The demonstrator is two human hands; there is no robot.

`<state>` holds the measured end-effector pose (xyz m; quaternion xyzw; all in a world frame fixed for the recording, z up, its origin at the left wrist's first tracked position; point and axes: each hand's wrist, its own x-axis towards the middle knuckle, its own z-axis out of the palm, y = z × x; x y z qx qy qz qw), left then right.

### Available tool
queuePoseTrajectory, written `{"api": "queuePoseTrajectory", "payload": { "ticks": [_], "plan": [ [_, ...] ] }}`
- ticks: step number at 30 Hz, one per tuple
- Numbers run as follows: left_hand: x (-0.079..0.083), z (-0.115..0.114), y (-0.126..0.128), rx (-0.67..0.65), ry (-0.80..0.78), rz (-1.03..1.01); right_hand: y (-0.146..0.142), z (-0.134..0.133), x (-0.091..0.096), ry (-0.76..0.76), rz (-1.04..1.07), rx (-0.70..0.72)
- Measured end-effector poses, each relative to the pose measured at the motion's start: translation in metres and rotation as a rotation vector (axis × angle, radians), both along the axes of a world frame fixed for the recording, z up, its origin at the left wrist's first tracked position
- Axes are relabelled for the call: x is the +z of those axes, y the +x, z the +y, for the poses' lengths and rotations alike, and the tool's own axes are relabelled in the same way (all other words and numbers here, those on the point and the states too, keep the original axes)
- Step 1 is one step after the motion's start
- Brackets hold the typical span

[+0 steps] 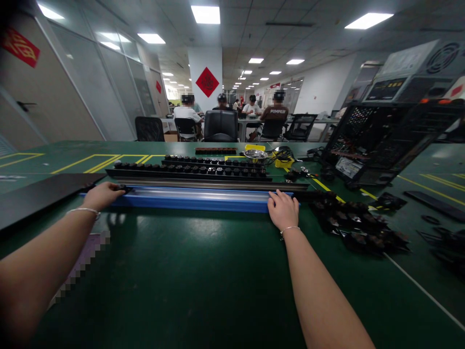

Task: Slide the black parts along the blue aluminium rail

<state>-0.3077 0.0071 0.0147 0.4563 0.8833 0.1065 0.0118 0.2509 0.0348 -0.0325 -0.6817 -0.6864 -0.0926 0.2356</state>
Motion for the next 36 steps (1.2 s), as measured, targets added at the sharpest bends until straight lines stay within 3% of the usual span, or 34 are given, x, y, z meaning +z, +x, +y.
{"api": "queuePoseTrajectory", "payload": {
  "ticks": [13, 25, 36],
  "plan": [
    [-0.001, -0.004, 0.021, -0.044, 0.044, -0.026, 0.001, 0.001, -0.002, 0.009, -0.009, 0.001],
    [0.003, -0.009, 0.044, 0.088, 0.064, -0.054, 0.002, 0.002, -0.003, 0.014, -0.005, -0.004],
    [-0.004, -0.003, 0.044, 0.125, 0.099, -0.042, 0.003, 0.004, -0.004, 0.000, -0.036, -0.011]
  ]
}}
